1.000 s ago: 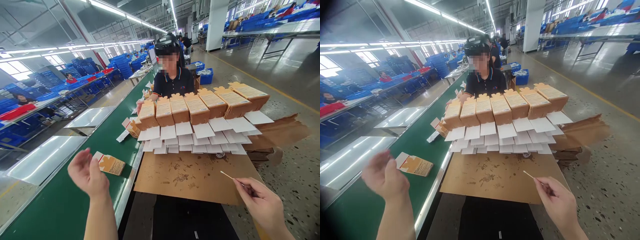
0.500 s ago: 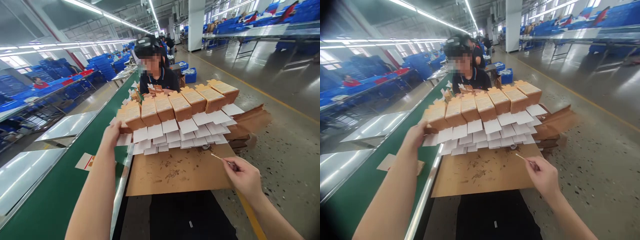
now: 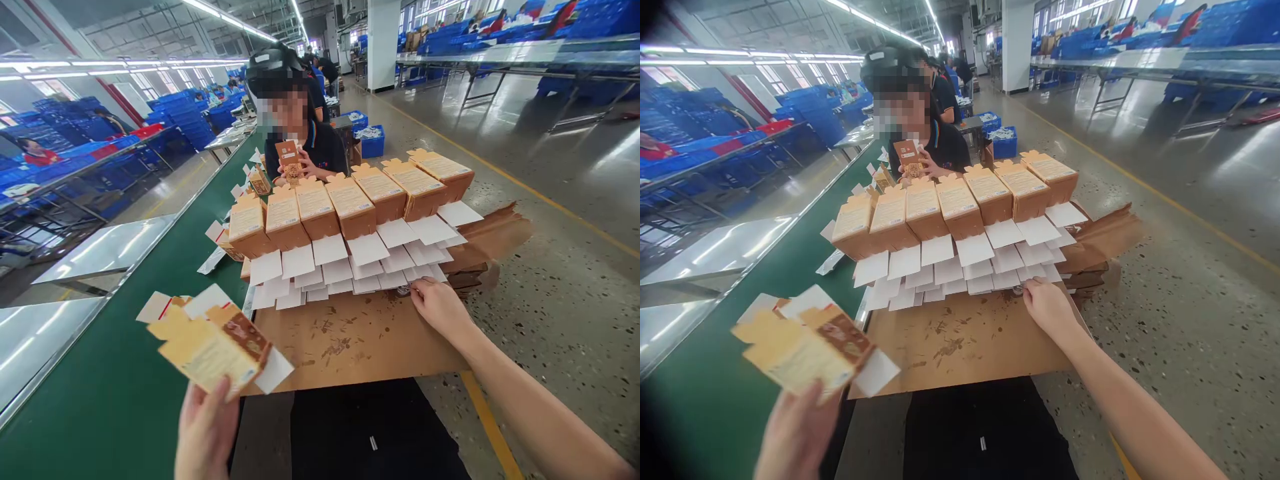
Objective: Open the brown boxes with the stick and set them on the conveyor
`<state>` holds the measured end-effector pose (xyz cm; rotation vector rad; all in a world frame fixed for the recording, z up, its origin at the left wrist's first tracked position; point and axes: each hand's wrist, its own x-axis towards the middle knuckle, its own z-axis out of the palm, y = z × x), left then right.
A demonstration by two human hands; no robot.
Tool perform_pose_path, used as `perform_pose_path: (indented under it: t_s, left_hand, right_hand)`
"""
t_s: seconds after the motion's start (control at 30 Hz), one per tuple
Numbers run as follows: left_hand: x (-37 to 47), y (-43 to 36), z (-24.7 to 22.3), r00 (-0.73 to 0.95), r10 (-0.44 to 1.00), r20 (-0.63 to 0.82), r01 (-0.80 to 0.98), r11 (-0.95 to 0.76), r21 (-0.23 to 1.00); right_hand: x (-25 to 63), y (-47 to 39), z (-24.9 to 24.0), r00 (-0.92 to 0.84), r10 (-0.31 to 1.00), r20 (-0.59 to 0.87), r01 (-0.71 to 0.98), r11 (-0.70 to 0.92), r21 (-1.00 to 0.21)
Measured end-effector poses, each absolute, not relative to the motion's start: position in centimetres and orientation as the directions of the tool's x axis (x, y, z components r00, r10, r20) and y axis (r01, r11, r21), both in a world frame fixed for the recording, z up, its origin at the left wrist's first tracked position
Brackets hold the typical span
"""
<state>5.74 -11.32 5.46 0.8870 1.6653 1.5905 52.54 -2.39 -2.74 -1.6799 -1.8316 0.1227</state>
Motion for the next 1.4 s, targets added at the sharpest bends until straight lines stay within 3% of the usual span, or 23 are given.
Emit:
perform_pose_path:
  t_s: [0.1,0.2,0.33,0.53,0.7,0.87,1.07,1.27,1.4]
  left_hand:
    - [7.6,-11.7,-2.8,-0.507,0.844,-0.173,-0.107,0.138,0.985]
    - [9.0,-11.9,-5.8,-0.392,0.884,-0.254,-0.159,0.207,0.965]
    - [9.9,-10.9,-5.0,-0.323,0.906,-0.273,-0.165,0.231,0.959]
    - [11.2,-10.6,-4.5,-0.331,0.921,-0.208,-0.123,0.177,0.977]
    - [11.8,-11.2,-6.8,-0.357,0.924,-0.136,-0.065,0.121,0.991]
    - [11.8,-12.0,-8.5,-0.344,0.938,-0.039,0.175,0.105,0.979]
    - [12.3,-13.3,-7.2,-0.352,0.936,0.023,0.409,0.132,0.903]
    - [12.6,-12.8,-7.4,-0.322,0.947,-0.009,0.441,0.159,0.884]
    - [11.9,-12.0,-6.6,-0.425,0.904,0.049,0.335,0.107,0.936]
  right_hand:
    - [52.6,-4.3,-2.2,0.030,0.902,0.431,0.854,0.201,-0.479]
    - [49.4,-7.5,-2.6,0.033,0.873,0.487,0.766,0.290,-0.573]
    - [40.4,-11.6,-4.8,-0.117,0.890,0.440,0.509,0.434,-0.743]
    - [33.1,-12.2,-7.1,-0.261,0.864,0.431,0.530,0.501,-0.684]
    - [35.7,-11.5,-6.7,-0.163,0.875,0.456,0.524,0.468,-0.711]
    - [38.5,-12.2,-5.7,-0.066,0.878,0.473,0.517,0.436,-0.737]
    - [39.9,-13.4,-5.0,0.018,0.880,0.475,0.473,0.411,-0.779]
    - [40.0,-14.2,-4.8,0.021,0.902,0.432,0.442,0.379,-0.813]
    - [40.5,-14.0,-4.1,0.038,0.901,0.432,0.435,0.374,-0.819]
